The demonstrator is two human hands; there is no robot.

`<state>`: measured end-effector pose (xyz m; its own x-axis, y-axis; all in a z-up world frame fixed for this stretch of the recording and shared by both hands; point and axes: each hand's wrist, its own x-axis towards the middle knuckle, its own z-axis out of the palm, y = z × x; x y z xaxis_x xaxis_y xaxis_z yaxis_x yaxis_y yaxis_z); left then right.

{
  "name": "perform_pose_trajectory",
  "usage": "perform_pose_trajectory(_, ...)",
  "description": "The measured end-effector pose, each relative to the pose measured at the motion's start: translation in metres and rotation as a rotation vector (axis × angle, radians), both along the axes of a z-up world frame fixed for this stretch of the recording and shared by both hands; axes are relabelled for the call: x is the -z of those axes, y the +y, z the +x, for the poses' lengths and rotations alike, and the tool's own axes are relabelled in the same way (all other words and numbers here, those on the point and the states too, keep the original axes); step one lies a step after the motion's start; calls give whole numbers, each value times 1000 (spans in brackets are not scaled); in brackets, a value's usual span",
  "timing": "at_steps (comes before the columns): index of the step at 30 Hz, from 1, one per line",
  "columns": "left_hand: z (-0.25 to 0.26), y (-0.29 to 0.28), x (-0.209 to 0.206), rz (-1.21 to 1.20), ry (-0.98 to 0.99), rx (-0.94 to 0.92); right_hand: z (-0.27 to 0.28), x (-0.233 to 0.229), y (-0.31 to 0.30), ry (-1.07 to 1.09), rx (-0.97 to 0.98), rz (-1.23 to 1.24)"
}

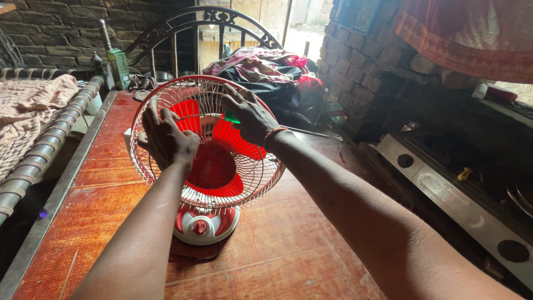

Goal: The person reassembles a red and white electric fan by hand, aligning and securing the front wire cage onto the fan head. The person rotates the fan head to check alignment and ensures the cage is properly seated.

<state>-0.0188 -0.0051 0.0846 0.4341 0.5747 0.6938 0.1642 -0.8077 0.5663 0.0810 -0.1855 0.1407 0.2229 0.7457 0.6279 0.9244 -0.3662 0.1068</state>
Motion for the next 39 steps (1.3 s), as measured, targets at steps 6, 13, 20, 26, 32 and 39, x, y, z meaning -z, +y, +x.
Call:
perform_pose_trajectory(6, 3, 0, 6, -119, 39, 15, -9, 8, 8, 82, -11, 43)
perform_pose_trajectory(13, -2, -6, -4, -52, 109, 65, -15, 6, 8, 142, -62, 117)
perform_pose_trajectory(20, 0, -17, -13, 39, 208, 90, -15, 9, 3, 82, -86, 153)
perform_pose_trajectory(26, -1, -14, -7, 88, 173, 83, -10, 13, 4, 102, -50, 123)
perform_pose_trajectory(32, -4, -13, -10, 114, 153, 101, -7, 15, 6, 73, -43, 116)
perform_pose_trajectory(39, -4, -13, -10, 163, 163, 77, -12, 10, 4, 104, -45, 109)
